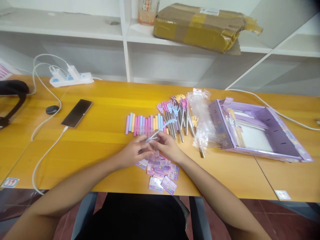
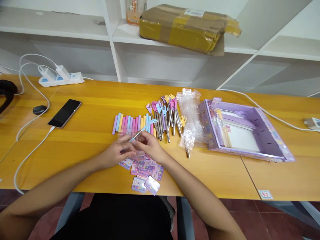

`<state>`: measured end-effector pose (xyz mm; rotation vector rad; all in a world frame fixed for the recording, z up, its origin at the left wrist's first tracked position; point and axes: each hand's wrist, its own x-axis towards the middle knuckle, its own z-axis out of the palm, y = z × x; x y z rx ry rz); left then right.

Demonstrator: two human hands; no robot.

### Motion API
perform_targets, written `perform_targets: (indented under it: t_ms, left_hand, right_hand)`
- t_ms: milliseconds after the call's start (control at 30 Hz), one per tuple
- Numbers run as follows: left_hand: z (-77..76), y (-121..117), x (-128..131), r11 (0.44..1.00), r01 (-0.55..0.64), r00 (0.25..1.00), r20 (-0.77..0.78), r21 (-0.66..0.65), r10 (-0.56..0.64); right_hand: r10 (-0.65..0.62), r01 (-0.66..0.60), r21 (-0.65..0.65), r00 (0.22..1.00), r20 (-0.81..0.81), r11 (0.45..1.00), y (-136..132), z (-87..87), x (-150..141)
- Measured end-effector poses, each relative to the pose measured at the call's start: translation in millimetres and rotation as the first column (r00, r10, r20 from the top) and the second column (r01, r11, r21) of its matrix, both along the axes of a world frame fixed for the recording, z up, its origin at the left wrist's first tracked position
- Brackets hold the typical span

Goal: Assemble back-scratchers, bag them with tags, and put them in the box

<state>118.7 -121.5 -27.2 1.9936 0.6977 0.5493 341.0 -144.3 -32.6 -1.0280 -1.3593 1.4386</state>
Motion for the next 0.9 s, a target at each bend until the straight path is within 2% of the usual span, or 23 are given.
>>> perform_targets:
  t_ms: [100, 167, 267, 367, 433, 500, 600, 700, 767, 833, 900]
  left_hand:
    - [0.7, -1, 0, 0.999, 0.034, 0.999, -0.001, -0.017, -0.034]
    - [2.6, 0, -1, 1.000, 0.007, 1.000, 0.014, 0.004, -0.007]
    - [6.3, 3, -2, 0.984, -0.172, 0.974, 0.162, 0.056, 0.161]
    - [9.3, 11, -4, 0.934, -0.350, 0.858, 0.376, -0.068, 0.349]
    - [9.2, 16, -6, 0.898, -0.393, 0.771, 0.460, -0.199, 0.440]
    - [6.2, 22, -8, 0.851, -0.431, 0.706, 0.475, -0.300, 0.525]
    - [-1.5, 29, -10, 0.754, -0.509, 0.617, 0.435, -0.415, 0.656]
    - [-5.2, 35, -10, 0.661, -0.550, 0.516, 0.416, -0.510, 0.749]
    - [-2.3, 37, -10, 0.644, -0.538, 0.479, 0.431, -0.545, 0.765]
    - [4.0, 37, -10, 0.653, -0.508, 0.471, 0.453, -0.562, 0.757]
    - [11.0, 38, -10, 0.663, -0.461, 0.466, 0.475, -0.590, 0.747]
  right_hand:
    - [-0.010, 0.010, 0.009, 1.000, 0.002, 1.000, 1, -0.4, 0]
    - [-0.049, 0.048, 0.046, 0.999, 0.007, 0.998, 3, 1.0, 3]
    - [-0.220, 0.228, 0.093, 0.971, -0.090, 0.969, 7, 4.2, 10]
    - [-0.381, 0.397, -0.018, 0.865, -0.328, 0.917, 12, 8.3, 21]
    - [-0.405, 0.415, -0.077, 0.805, -0.433, 0.907, 15, 11.8, 28]
    - [-0.374, 0.378, -0.086, 0.810, -0.451, 0.922, 17, 15.6, 33]
    - [-0.286, 0.278, -0.075, 0.889, -0.357, 0.958, 15, 18.9, 36]
    - [-0.176, 0.179, 0.014, 0.976, -0.129, 0.984, 7, 18.5, 34]
    - [-0.095, 0.081, 0.141, 0.991, 0.096, 0.987, 1, 18.0, 32]
    - [-0.039, -0.042, 0.257, 0.953, 0.301, 0.966, -3, 18.5, 30]
    - [-0.011, -0.144, 0.325, 0.902, 0.432, 0.935, -5, 19.3, 28]
